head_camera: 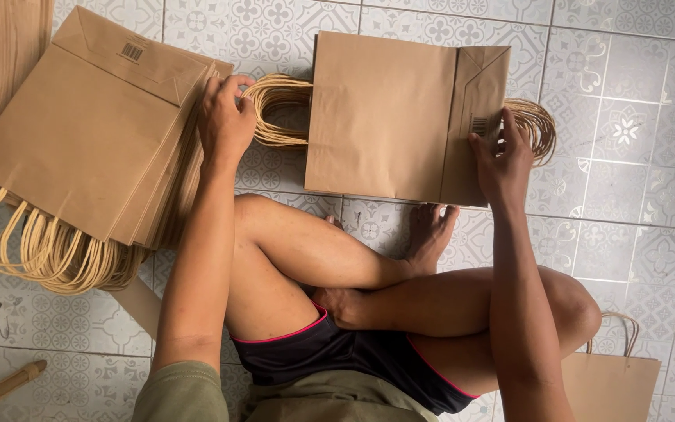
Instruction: Unfolding and shaping flat paper bags into their usable form and stacking them.
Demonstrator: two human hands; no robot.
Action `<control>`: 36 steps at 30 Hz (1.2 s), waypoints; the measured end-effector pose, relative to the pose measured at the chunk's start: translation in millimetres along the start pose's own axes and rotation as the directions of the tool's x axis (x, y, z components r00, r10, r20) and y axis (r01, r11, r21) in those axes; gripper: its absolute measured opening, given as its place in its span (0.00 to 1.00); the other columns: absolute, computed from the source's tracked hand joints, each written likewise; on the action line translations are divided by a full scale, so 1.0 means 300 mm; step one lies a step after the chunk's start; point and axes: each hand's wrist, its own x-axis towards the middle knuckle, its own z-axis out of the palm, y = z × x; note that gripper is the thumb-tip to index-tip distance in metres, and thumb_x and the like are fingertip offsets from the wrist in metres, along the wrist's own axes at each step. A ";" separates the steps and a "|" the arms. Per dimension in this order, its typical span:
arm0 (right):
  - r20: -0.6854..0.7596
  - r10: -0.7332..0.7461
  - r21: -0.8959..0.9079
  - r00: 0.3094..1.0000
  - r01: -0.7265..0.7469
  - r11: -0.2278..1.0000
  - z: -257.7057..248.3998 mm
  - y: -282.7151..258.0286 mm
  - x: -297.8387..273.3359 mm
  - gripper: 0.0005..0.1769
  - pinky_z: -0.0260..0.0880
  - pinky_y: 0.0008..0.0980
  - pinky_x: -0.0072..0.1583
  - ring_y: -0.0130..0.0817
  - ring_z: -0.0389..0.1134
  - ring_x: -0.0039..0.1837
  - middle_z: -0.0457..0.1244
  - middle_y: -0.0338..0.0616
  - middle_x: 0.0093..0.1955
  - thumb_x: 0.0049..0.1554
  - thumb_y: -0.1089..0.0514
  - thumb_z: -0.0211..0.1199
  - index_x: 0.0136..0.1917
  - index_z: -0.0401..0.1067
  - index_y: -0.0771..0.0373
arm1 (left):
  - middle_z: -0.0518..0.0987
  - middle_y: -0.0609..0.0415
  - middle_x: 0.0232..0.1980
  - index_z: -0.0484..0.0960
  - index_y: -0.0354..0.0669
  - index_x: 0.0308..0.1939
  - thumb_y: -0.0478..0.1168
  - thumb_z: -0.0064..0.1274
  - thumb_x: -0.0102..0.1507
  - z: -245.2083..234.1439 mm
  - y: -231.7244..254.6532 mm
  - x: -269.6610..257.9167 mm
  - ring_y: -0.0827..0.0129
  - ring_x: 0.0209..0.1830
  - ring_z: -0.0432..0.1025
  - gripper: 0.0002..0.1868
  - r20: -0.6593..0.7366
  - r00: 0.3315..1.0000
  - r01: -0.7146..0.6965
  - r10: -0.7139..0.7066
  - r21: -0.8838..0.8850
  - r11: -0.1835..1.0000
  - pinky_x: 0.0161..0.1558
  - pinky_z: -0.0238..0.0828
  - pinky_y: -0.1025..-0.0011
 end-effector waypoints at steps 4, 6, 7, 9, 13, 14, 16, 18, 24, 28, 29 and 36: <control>-0.021 -0.030 -0.015 0.999 0.030 0.999 0.030 0.046 -0.001 0.34 0.72 0.41 0.51 0.48 0.68 0.50 0.61 0.59 0.55 0.60 0.62 0.72 0.75 0.63 0.69 | 0.70 0.56 0.42 0.81 0.55 0.48 0.29 0.51 0.61 0.012 -0.007 -0.003 0.64 0.38 0.70 0.16 0.013 1.000 0.024 -0.024 0.007 1.000 0.33 0.69 0.65; -0.082 -0.061 0.022 0.995 0.063 0.998 0.059 0.104 0.000 0.37 0.73 0.47 0.49 0.58 0.71 0.49 0.61 0.61 0.52 0.59 0.54 0.77 0.75 0.66 0.68 | 0.70 0.56 0.40 0.80 0.57 0.46 0.35 0.54 0.61 0.018 -0.011 -0.011 0.51 0.42 0.76 0.11 -0.029 0.998 0.054 -0.056 -0.044 0.998 0.43 0.74 0.53; -0.084 -0.060 0.023 0.995 0.062 0.998 0.063 0.103 -0.001 0.37 0.73 0.47 0.49 0.58 0.71 0.49 0.61 0.61 0.52 0.59 0.54 0.77 0.75 0.66 0.68 | 0.70 0.56 0.40 0.80 0.57 0.46 0.35 0.54 0.61 0.015 -0.013 -0.012 0.51 0.42 0.76 0.11 -0.029 0.998 0.052 -0.054 -0.043 0.998 0.43 0.74 0.53; -0.089 -0.049 -0.026 0.995 0.047 0.999 0.067 0.103 -0.004 0.37 0.72 0.47 0.50 0.54 0.70 0.49 0.60 0.58 0.53 0.59 0.51 0.76 0.75 0.66 0.67 | 0.70 0.56 0.42 0.80 0.57 0.47 0.36 0.55 0.62 0.014 -0.014 -0.015 0.52 0.44 0.76 0.12 -0.028 0.999 0.040 -0.042 -0.038 0.998 0.45 0.74 0.54; -0.133 -0.067 -0.009 0.989 0.067 0.998 0.055 0.070 -0.014 0.37 0.70 0.45 0.54 0.50 0.68 0.52 0.58 0.56 0.56 0.61 0.50 0.76 0.75 0.65 0.67 | 0.69 0.56 0.45 0.79 0.56 0.50 0.36 0.61 0.60 0.004 0.034 -0.017 0.52 0.46 0.75 0.15 -0.090 0.995 -0.033 0.035 0.023 0.999 0.46 0.74 0.54; -0.171 -0.120 -0.093 0.978 0.105 0.990 0.049 0.053 -0.018 0.36 0.68 0.47 0.55 0.54 0.67 0.52 0.57 0.56 0.54 0.60 0.52 0.77 0.75 0.66 0.67 | 0.70 0.55 0.43 0.80 0.55 0.51 0.36 0.61 0.62 0.003 0.054 -0.018 0.52 0.46 0.74 0.14 -0.115 0.986 -0.124 0.122 -0.005 0.992 0.46 0.73 0.55; -0.205 -0.173 -0.178 0.963 0.137 0.974 0.044 0.038 -0.022 0.35 0.66 0.49 0.55 0.57 0.66 0.53 0.57 0.57 0.53 0.60 0.54 0.77 0.74 0.67 0.66 | 0.71 0.54 0.42 0.80 0.53 0.51 0.36 0.61 0.64 0.047 0.063 -0.018 0.51 0.45 0.74 0.13 -0.142 0.967 -0.217 0.211 -0.031 0.976 0.47 0.72 0.56; -0.126 -0.085 -0.341 0.988 0.037 0.939 0.045 0.040 -0.021 0.34 0.59 0.48 0.55 0.50 0.68 0.55 0.62 0.49 0.52 0.63 0.43 0.71 0.75 0.66 0.58 | 0.76 0.49 0.38 0.81 0.51 0.57 0.40 0.57 0.69 0.137 0.037 -0.018 0.50 0.42 0.77 0.12 -0.021 0.944 -0.329 0.330 -0.156 0.931 0.45 0.74 0.57; 0.005 0.013 -0.460 1.000 -0.009 0.888 0.060 0.037 -0.026 0.35 0.49 0.51 0.66 0.46 0.74 0.53 0.70 0.44 0.39 0.70 0.35 0.62 0.76 0.65 0.63 | 0.82 0.30 0.51 0.71 0.43 0.72 0.46 0.53 0.71 0.000 0.245 -0.102 0.42 0.51 0.79 0.26 0.284 0.914 -0.224 0.291 -0.247 0.943 0.49 0.77 0.51; 0.034 0.006 -0.475 0.999 0.011 0.880 0.070 0.045 -0.026 0.34 0.51 0.49 0.66 0.47 0.75 0.53 0.72 0.47 0.40 0.69 0.33 0.60 0.74 0.66 0.61 | 0.81 0.32 0.55 0.71 0.43 0.72 0.45 0.53 0.71 0.005 0.235 -0.101 0.45 0.53 0.78 0.26 0.334 0.909 -0.187 0.250 -0.210 0.960 0.49 0.78 0.54; 0.020 -0.005 -0.453 1.000 0.014 0.891 0.071 0.046 -0.023 0.34 0.54 0.50 0.65 0.50 0.76 0.51 0.71 0.49 0.38 0.69 0.33 0.60 0.73 0.67 0.62 | 0.82 0.33 0.54 0.73 0.44 0.71 0.45 0.53 0.71 0.019 0.223 -0.099 0.45 0.52 0.79 0.24 0.336 0.906 -0.197 0.258 -0.206 0.959 0.48 0.79 0.53; 0.005 -0.109 -0.409 0.994 0.101 0.907 0.066 0.099 -0.018 0.35 0.67 0.49 0.58 0.56 0.76 0.46 0.70 0.53 0.33 0.66 0.34 0.63 0.71 0.71 0.65 | 0.83 0.37 0.51 0.77 0.50 0.66 0.43 0.53 0.70 0.004 0.236 -0.109 0.48 0.51 0.80 0.19 0.359 0.902 -0.169 0.240 -0.219 0.961 0.47 0.80 0.55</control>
